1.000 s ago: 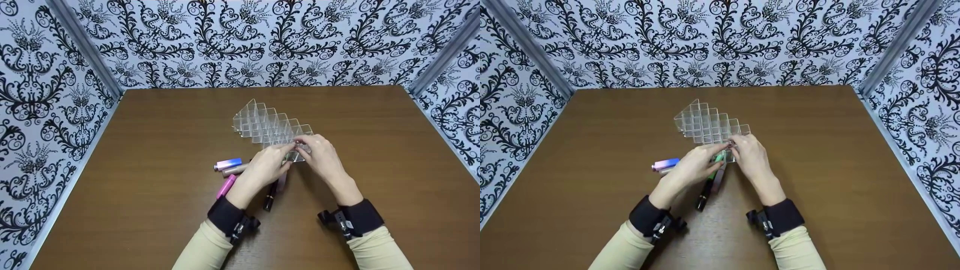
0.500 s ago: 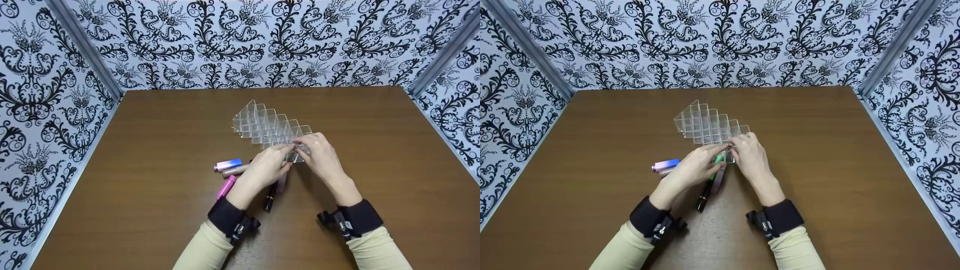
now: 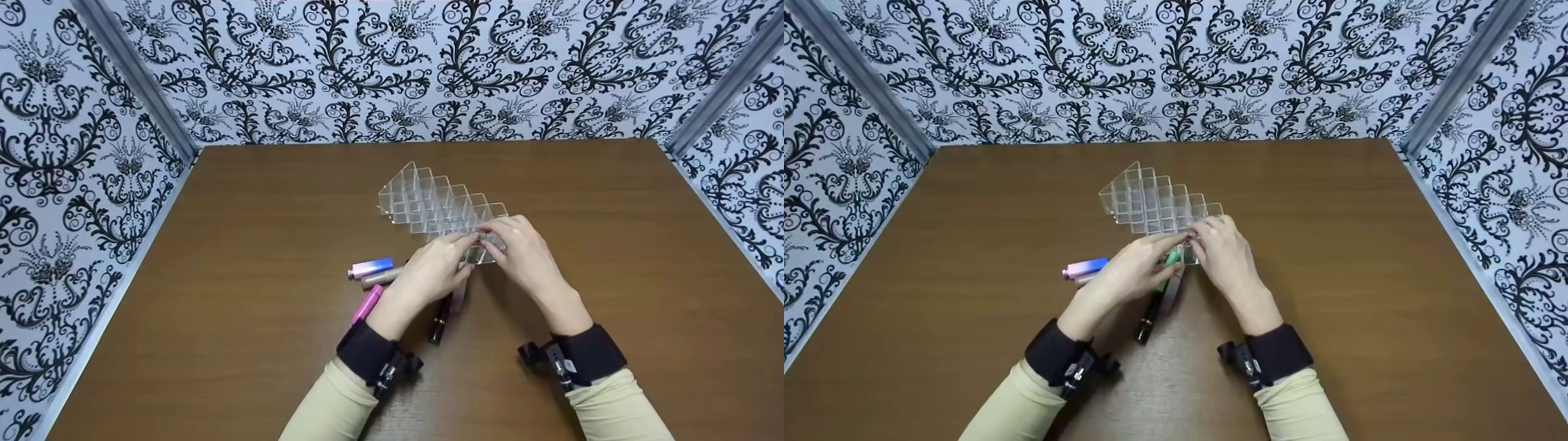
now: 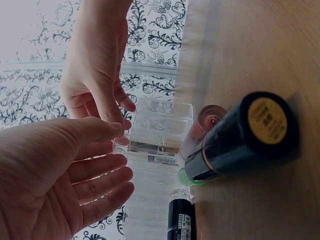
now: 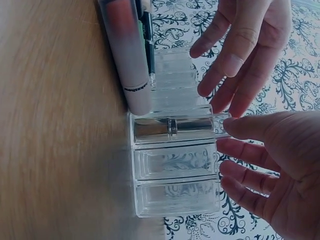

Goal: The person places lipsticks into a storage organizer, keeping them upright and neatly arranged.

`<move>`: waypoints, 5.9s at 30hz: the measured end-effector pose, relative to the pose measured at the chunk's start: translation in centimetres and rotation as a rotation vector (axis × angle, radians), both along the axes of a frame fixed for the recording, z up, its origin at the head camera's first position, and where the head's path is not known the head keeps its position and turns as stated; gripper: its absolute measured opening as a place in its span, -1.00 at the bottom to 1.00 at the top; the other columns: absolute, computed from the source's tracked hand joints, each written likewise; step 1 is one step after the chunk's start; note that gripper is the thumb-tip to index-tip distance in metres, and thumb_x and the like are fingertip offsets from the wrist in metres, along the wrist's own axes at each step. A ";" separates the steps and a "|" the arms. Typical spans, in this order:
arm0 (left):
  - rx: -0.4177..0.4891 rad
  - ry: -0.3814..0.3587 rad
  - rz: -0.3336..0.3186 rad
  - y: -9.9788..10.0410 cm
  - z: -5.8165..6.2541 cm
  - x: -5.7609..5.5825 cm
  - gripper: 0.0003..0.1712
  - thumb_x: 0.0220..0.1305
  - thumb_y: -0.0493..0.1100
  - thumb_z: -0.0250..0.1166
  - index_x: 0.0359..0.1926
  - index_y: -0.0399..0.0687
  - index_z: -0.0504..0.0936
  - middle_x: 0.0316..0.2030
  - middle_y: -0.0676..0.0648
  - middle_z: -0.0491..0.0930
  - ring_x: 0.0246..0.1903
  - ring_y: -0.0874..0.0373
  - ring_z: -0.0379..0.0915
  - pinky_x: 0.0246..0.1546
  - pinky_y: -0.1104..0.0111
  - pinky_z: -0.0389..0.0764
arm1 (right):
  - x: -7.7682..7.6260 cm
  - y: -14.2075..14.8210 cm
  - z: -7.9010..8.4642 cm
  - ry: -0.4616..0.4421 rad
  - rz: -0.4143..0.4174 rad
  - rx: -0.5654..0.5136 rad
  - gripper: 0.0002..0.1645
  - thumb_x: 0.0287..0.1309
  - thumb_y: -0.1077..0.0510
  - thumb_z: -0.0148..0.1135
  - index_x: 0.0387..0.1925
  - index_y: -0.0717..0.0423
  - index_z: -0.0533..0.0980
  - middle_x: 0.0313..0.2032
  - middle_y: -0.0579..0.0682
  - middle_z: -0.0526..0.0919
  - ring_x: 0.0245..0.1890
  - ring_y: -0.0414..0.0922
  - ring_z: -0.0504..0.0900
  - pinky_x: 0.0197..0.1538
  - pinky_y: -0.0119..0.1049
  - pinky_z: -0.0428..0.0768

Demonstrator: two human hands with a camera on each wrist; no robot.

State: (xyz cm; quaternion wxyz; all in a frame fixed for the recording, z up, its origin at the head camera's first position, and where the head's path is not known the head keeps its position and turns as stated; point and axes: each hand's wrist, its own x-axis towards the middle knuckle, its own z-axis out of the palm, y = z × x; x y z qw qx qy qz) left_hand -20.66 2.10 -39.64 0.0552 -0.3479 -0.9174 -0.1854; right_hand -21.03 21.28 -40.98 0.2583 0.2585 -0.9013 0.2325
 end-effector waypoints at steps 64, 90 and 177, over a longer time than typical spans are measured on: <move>-0.187 -0.244 -0.035 2.0 -1.0 2.1 -0.50 0.03 -0.09 0.61 -0.08 -0.10 0.55 -0.19 -0.02 0.63 -0.15 0.04 0.61 -0.14 0.36 0.64 | 1.6 -0.1 0.8 -0.493 0.052 0.251 -0.88 0.23 0.34 0.20 -0.43 0.25 0.46 -0.55 0.07 0.53 -0.50 0.06 0.57 -0.41 0.02 0.57; 0.177 0.014 0.006 2.2 -0.4 2.0 -0.51 0.15 -0.34 0.38 0.07 -0.22 0.39 0.04 -0.16 0.48 -0.18 0.03 0.59 -0.21 0.33 0.65 | 1.4 2.2 4.5 -0.351 0.074 -0.162 -0.79 0.28 0.33 0.32 -0.07 0.33 0.65 -0.21 0.16 0.76 -0.27 0.06 0.75 -0.17 -0.27 0.68; -0.099 0.099 0.046 3.5 0.3 1.6 -0.11 0.31 -0.04 0.36 0.51 -0.31 0.19 0.41 -0.20 0.35 0.35 -0.10 0.28 0.42 0.24 0.23 | -0.3 1.3 1.5 -0.154 -0.080 -0.182 -0.85 0.17 0.45 0.33 -0.20 0.35 0.67 -0.28 0.23 0.75 -0.30 0.12 0.74 -0.16 0.05 0.69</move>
